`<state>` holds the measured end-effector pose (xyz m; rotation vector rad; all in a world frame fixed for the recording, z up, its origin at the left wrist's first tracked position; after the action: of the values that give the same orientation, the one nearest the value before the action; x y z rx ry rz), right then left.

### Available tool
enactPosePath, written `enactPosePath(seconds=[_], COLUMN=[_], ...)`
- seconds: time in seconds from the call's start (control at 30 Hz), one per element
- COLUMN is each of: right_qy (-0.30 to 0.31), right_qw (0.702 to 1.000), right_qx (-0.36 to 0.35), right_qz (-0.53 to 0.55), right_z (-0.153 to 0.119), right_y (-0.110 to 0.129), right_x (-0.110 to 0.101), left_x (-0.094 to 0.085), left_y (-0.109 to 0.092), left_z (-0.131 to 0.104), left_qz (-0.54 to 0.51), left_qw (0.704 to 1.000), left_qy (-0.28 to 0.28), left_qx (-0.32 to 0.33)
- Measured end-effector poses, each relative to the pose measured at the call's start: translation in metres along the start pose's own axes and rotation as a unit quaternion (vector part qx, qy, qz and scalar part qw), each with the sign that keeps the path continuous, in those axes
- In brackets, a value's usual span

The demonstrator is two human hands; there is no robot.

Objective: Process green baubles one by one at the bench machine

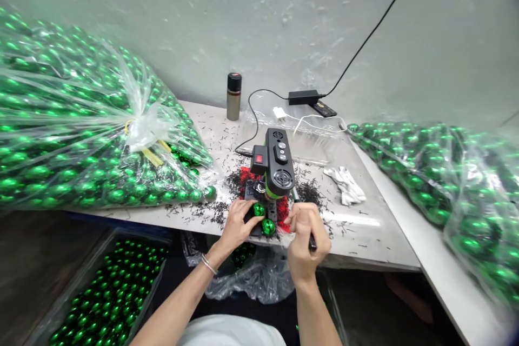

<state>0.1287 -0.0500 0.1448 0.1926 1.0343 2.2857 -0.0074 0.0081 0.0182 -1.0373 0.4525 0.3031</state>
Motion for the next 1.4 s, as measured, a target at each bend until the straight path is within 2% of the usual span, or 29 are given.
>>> enactPosePath(seconds=[0.1, 0.2, 0.43, 0.53, 0.63, 0.7, 0.77, 0.8, 0.83, 0.9, 0.97, 1.03, 1.1, 1.27, 1.4], right_qy=[-0.004, -0.009, 0.018, 0.016, 0.012, 0.006, 0.002, 0.000, 0.000, 0.002, 0.006, 0.007, 0.002, -0.010, -0.013], right_qw=[1.000, 1.000, 0.999, 0.999, 1.000, 1.000, 1.000, 1.000, 0.999, 0.999, 0.999, 0.999, 0.999, 0.999, 0.999], right_qx=[0.007, -0.009, -0.045, -0.039, -0.027, -0.024, -0.026, -0.029, -0.031, -0.033, -0.034, -0.038, -0.043, -0.051, -0.048], right_qz=[0.005, -0.002, 0.005, 0.002, 0.002, 0.005, 0.007, 0.007, 0.006, 0.002, -0.001, -0.001, 0.000, 0.005, 0.009], right_z=[0.003, -0.004, -0.015, -0.017, -0.020, -0.021, -0.021, -0.021, -0.021, -0.022, -0.022, -0.022, -0.022, -0.022, -0.024], right_y=[0.006, -0.001, -0.015, -0.017, -0.021, -0.024, -0.025, -0.025, -0.026, -0.026, -0.027, -0.027, -0.026, -0.026, -0.029], right_x=[0.001, 0.002, 0.000, -0.001, -0.001, -0.001, -0.001, -0.001, -0.001, -0.001, -0.001, -0.001, -0.001, 0.001, 0.001], left_x=[-0.009, -0.018, -0.048, -0.059, -0.070, -0.081, -0.096, -0.103, -0.109, -0.118, -0.123, -0.126, -0.126, -0.117, -0.106], left_y=[-0.010, -0.016, -0.007, -0.008, -0.005, 0.002, 0.011, 0.014, 0.018, 0.022, 0.024, 0.025, 0.028, 0.045, 0.050], left_z=[-0.013, -0.028, -0.065, -0.069, -0.049, -0.024, 0.007, 0.022, 0.036, 0.057, 0.068, 0.071, 0.069, 0.058, 0.053], left_qz=[0.000, 0.012, 0.059, 0.081, 0.116, 0.162, 0.230, 0.270, 0.309, 0.371, 0.403, 0.410, 0.405, 0.369, 0.306], left_qw=[0.997, 0.992, 0.993, 0.990, 0.986, 0.978, 0.964, 0.956, 0.948, 0.923, 0.896, 0.884, 0.888, 0.916, 0.943], left_qy=[0.046, 0.078, 0.039, 0.022, -0.051, -0.113, -0.134, -0.113, -0.066, 0.060, 0.161, 0.205, 0.207, 0.158, 0.129], left_qx=[0.057, 0.096, 0.095, 0.112, 0.103, 0.073, 0.027, -0.003, -0.032, -0.079, -0.094, -0.087, -0.069, -0.011, -0.014])
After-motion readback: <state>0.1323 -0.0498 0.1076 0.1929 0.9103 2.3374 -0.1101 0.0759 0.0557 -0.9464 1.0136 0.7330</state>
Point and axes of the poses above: each hand's wrist, its own z-axis towards the middle knuckle, its own x-axis out of the palm, y = z × x, the point moved 2 cm from there along z, towards the middle knuckle, and after that the axes turned 2 degrees about -y, right-handed, at the moved point
